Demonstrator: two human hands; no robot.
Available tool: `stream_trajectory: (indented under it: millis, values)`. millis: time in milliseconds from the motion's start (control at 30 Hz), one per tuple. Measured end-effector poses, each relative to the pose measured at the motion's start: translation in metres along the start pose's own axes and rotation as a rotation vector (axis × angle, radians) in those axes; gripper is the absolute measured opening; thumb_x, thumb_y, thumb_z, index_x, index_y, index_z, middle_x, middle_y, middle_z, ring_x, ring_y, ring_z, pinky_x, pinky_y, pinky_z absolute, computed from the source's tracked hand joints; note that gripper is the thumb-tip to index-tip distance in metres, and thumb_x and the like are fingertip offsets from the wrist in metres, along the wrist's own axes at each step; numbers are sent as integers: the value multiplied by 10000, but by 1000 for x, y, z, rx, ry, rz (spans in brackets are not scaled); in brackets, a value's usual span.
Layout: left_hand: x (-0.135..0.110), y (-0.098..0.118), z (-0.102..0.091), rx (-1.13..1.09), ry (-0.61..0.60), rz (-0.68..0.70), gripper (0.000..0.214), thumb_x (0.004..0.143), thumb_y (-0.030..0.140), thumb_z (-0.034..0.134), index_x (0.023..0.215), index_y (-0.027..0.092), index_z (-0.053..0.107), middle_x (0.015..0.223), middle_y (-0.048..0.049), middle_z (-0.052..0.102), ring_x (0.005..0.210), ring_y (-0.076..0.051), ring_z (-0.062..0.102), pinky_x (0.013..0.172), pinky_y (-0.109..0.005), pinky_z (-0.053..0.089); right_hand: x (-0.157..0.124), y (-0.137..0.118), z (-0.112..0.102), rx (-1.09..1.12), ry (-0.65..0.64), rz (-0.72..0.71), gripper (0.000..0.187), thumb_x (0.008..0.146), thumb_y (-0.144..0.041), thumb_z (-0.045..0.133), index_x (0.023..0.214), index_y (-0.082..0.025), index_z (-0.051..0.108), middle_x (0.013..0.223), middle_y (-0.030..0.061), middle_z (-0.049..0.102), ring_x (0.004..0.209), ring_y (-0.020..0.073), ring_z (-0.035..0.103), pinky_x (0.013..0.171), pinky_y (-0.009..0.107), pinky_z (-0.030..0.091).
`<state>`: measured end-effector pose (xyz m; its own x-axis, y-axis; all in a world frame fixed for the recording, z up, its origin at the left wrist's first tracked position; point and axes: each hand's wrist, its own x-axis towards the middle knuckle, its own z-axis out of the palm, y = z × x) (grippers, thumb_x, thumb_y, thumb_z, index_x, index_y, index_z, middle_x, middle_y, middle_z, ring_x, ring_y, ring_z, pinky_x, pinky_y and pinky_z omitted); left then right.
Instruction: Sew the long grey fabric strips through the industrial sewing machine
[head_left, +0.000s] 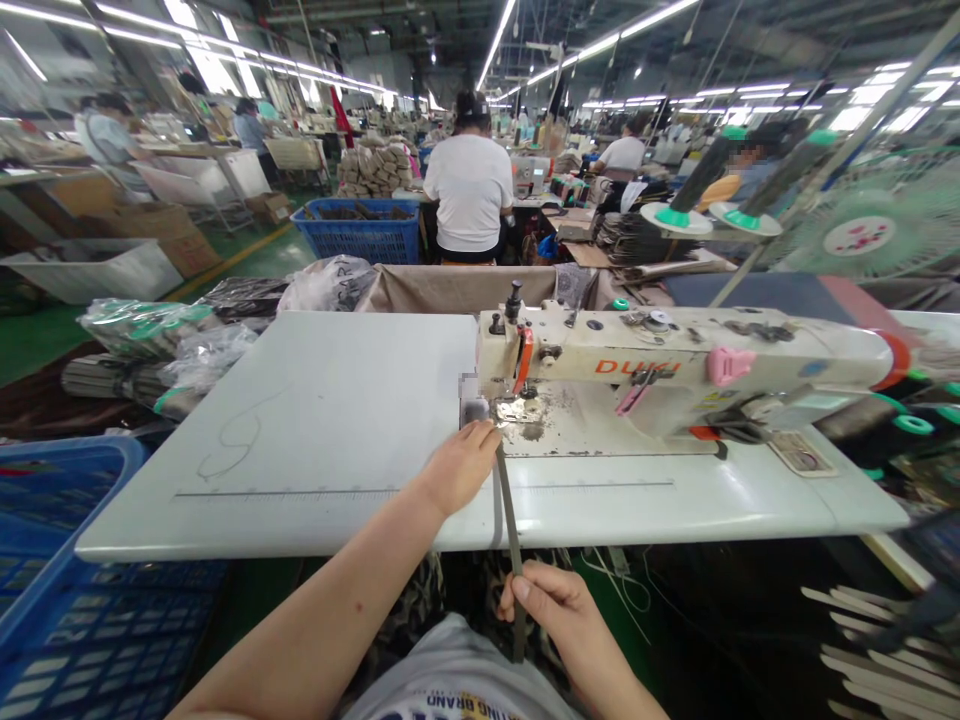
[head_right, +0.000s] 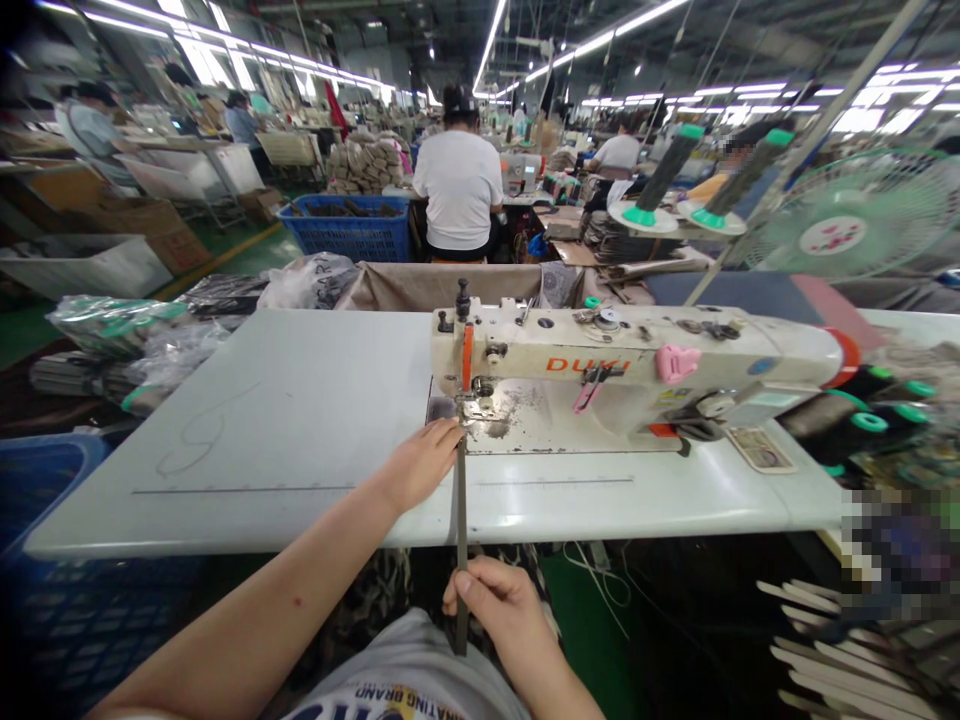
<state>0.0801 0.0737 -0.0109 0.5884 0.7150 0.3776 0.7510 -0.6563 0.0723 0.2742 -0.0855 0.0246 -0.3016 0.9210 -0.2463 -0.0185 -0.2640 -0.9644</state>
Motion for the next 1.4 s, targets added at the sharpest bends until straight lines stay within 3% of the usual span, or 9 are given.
stream_trajectory:
  millis: [367,533,733,900,1200,1400]
  values:
    - [-1,-1,2,15,-19,30,247,1043,167,454,1264,148,564,1282,-116,651,1315,-250,594,1174,-403,484,5,16,-9,-99,-59,-78,463,959,-576,667,735,-202,823,760,61,712,791,233,644,763,342,482]
    - [0,-1,1,5,-32,41,212,1032,158,471,1202,178,596,1274,-114,658,1309,-243,598,1174,-421,489,12,25,-7,-66,19,-139,388,841,-582,804,728,-212,775,765,21,658,718,193,584,663,301,455]
    - [0,1,-3,12,-19,7,196,1039,162,455,1172,179,599,1290,-119,652,1271,-243,622,1143,-413,511,15,25,-3,3,47,-16,421,851,-629,779,933,-218,820,756,46,766,695,209,645,676,323,495]
    - [1,2,-9,28,-36,10,199,1029,148,470,1178,173,599,1289,-124,650,1271,-249,622,1145,-410,506,12,27,-2,64,44,17,426,856,-621,781,872,-197,822,724,48,772,666,189,641,674,315,499]
    - [0,2,-9,-4,-24,5,203,1045,170,454,1180,162,606,1302,-137,640,1277,-253,614,1155,-410,497,1,6,2,66,36,40,375,903,-558,762,820,-198,826,752,47,771,736,204,664,736,322,495]
    - [0,3,-10,20,-37,13,194,1036,156,474,1180,159,603,1275,-128,653,1265,-254,618,1148,-408,503,6,16,-3,45,0,18,382,917,-549,743,809,-190,820,753,53,763,737,210,657,730,326,484]
